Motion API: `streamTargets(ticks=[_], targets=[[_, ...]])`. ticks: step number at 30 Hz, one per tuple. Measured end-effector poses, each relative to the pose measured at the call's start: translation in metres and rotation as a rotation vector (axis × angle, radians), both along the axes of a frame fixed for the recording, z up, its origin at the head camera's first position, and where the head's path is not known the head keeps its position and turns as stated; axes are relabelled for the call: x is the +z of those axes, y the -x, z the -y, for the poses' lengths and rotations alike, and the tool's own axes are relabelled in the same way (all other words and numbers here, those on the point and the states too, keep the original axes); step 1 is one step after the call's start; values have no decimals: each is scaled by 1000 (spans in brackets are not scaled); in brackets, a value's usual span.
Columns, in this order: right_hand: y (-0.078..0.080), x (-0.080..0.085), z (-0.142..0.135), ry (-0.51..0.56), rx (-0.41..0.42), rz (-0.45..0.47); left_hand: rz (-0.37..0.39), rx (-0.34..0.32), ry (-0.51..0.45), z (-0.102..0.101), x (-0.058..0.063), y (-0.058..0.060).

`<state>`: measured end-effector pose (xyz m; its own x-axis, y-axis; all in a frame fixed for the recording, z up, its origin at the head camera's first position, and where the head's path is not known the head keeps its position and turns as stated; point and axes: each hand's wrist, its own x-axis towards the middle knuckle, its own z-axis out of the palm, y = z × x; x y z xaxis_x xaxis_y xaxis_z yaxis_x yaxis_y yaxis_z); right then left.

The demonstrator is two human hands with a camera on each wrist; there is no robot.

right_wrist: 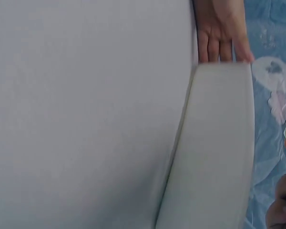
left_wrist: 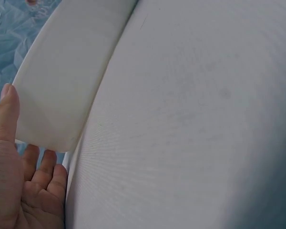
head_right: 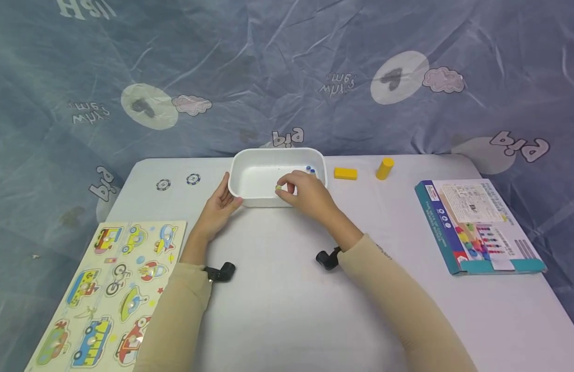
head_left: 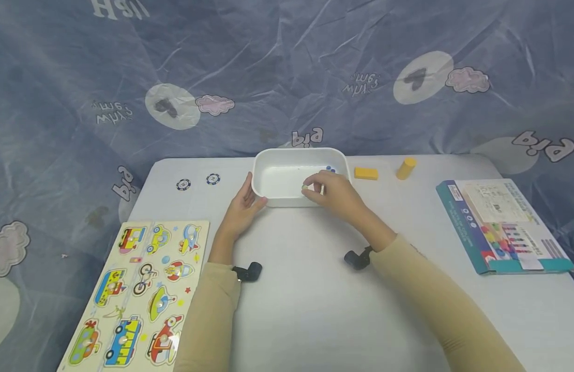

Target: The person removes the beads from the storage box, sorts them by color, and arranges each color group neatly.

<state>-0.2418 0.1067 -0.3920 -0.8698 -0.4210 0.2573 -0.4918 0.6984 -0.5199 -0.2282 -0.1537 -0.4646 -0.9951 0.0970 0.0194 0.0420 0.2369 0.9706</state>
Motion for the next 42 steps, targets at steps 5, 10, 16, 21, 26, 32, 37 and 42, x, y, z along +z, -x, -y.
streamTargets(ticks=[5,10,16,21,26,32,37,42], targets=[[-23,-6,8,40,59,47,-29,7,-14,2,-17,8],[-35,-15,21,20,98,140,-52,-1,-40,2,-16,8],[-36,-34,36,-47,140,241,-27,-26,-54,0,1,0],[-34,-47,45,-86,177,281,-26,-38,-53,-1,7,-3],[-34,-51,54,-158,212,258,-14,-34,-48,-1,8,-3],[-35,-53,61,-201,223,250,-2,-26,-39,0,6,-4],[-34,-56,62,-224,221,237,-3,-23,-23,0,6,-4],[-34,-56,64,-230,231,228,-15,-28,-35,0,5,-4]])
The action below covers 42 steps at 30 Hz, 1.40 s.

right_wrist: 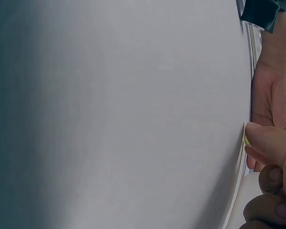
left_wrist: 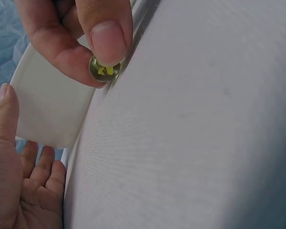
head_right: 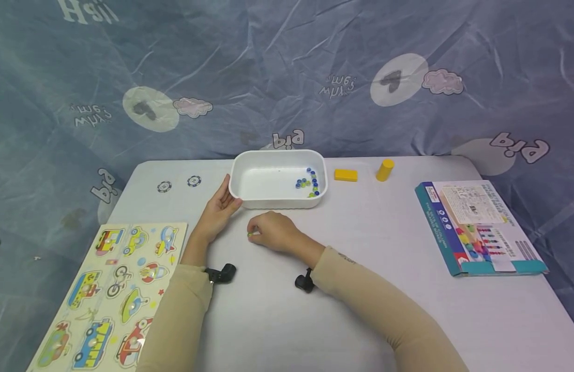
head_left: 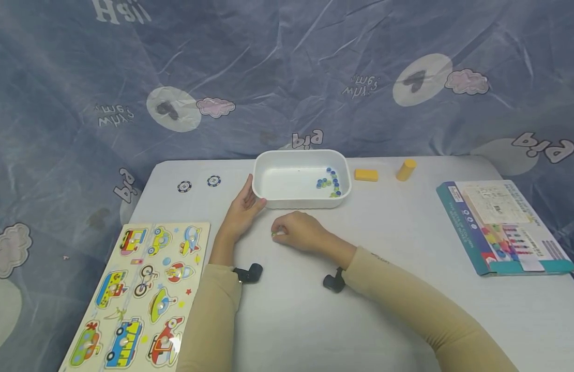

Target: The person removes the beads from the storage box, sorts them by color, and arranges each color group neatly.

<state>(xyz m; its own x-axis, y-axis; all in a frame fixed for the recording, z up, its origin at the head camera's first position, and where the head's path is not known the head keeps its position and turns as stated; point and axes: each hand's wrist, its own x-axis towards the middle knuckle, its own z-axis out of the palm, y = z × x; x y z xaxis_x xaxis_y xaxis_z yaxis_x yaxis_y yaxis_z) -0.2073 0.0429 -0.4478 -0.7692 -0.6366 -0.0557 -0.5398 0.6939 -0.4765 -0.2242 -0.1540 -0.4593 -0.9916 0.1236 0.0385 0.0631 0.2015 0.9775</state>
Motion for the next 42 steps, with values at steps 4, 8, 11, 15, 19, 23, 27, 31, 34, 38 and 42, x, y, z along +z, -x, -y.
streamTargets(ticks=[4,8,11,15,19,23,27,31,34,38,42], targets=[[0,0,1,-13,9,-14,0,4,-7,0,-1,0],[0,0,3,-16,18,-18,-4,14,-8,1,-3,0],[0,0,4,-15,23,-23,-9,18,-10,1,-4,0],[-1,2,5,-24,22,-32,-6,22,-8,1,-5,0],[-5,6,2,-22,13,-57,-7,20,-11,2,-4,-1],[-7,21,-8,45,17,-76,-4,28,0,3,-3,-1],[5,42,-32,156,-9,-95,8,36,24,2,-1,-1],[34,57,-60,185,-105,-194,20,34,23,2,1,-1],[58,59,-77,102,-181,-264,26,27,10,1,1,-1],[80,55,-88,-21,-205,-252,21,14,-5,1,1,-1],[93,52,-84,-119,-204,-198,16,15,3,0,1,0]])
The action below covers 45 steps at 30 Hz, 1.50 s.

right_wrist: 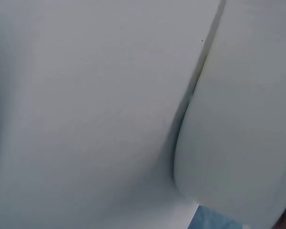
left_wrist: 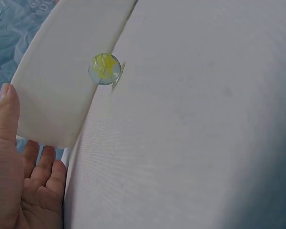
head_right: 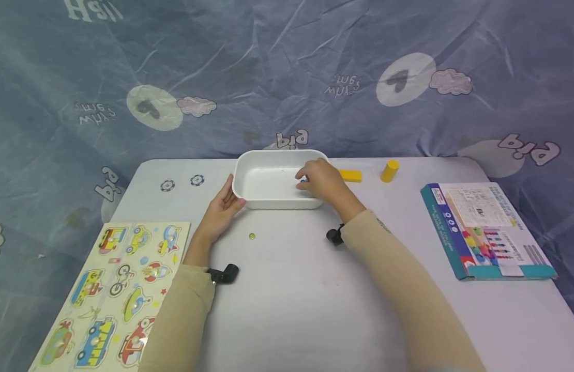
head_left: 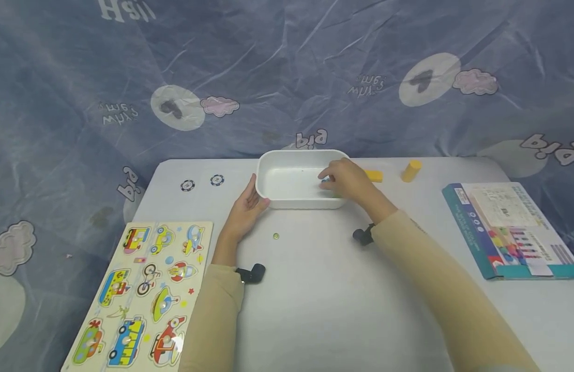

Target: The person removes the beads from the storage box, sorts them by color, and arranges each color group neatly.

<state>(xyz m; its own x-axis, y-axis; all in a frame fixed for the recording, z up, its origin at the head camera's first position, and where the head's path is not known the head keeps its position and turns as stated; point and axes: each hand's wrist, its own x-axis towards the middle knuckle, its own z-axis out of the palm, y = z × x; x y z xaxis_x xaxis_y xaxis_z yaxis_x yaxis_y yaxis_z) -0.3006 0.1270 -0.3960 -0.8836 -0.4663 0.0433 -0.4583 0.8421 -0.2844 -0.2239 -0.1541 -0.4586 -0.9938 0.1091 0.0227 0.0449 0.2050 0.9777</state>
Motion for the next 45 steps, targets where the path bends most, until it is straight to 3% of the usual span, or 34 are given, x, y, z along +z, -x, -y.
streamTargets(ticks=[9,11,16,18,23,28,36,39,45], targets=[[13,-8,7,-123,-108,147,-4,-10,-31,-4,-2,0],[13,-8,7,-138,-122,161,-22,-1,-31,-4,-10,4],[14,-9,8,-175,-135,158,-31,-8,-34,-6,-8,4],[15,-11,8,-184,-133,149,-16,-19,-38,-7,0,0],[13,-11,7,-169,-106,120,-16,-16,-36,-8,0,1],[0,-4,9,-31,-55,46,-10,-17,-20,-6,0,1],[-49,5,23,341,22,-30,7,-3,6,-4,1,0],[-68,0,29,459,38,30,9,6,16,-3,1,0],[-99,-16,45,579,16,267,-5,16,25,0,-1,-1]])
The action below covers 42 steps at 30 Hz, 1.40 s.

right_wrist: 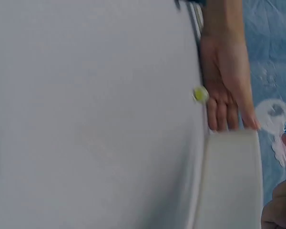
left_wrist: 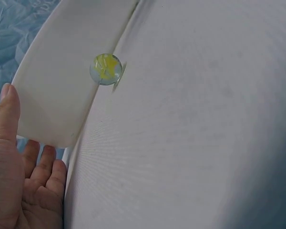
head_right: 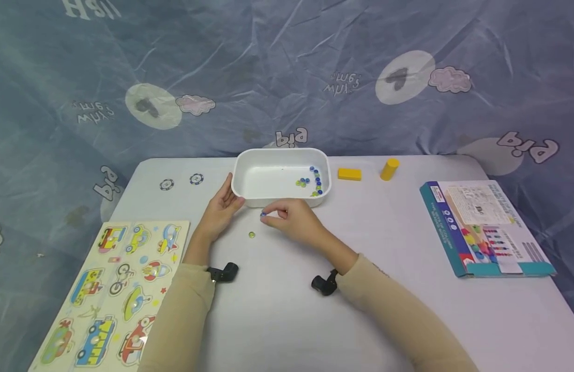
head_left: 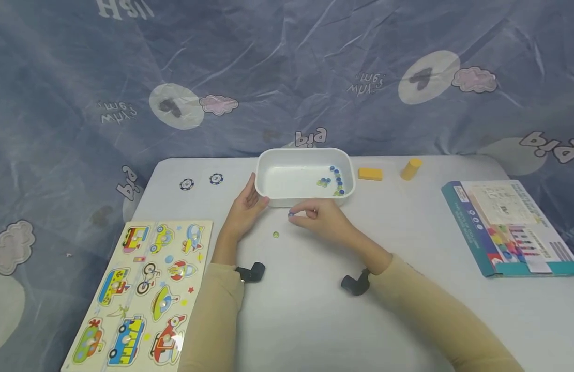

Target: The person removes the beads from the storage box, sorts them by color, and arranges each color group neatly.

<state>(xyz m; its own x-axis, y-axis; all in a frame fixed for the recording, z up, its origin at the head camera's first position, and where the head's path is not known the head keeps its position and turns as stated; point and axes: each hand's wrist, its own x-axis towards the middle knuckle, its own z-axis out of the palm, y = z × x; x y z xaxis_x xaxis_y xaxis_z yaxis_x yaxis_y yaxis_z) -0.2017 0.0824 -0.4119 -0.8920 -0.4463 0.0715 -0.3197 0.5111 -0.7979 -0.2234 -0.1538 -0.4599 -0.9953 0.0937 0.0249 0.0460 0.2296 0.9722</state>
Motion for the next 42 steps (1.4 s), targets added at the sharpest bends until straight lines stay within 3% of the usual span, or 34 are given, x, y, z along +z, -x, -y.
streamTargets(ticks=[5,13,23,32,42], targets=[[-13,-21,16,-24,82,83,2,-7,-33,1,0,1],[-22,-46,31,-104,201,40,9,-9,-47,1,1,0],[-29,-46,37,-166,215,-10,-19,-18,-48,1,0,0],[-31,-47,38,-242,206,-38,-28,40,5,-3,-5,0],[-34,-38,36,-201,225,-67,-16,35,2,-3,-2,-2]])
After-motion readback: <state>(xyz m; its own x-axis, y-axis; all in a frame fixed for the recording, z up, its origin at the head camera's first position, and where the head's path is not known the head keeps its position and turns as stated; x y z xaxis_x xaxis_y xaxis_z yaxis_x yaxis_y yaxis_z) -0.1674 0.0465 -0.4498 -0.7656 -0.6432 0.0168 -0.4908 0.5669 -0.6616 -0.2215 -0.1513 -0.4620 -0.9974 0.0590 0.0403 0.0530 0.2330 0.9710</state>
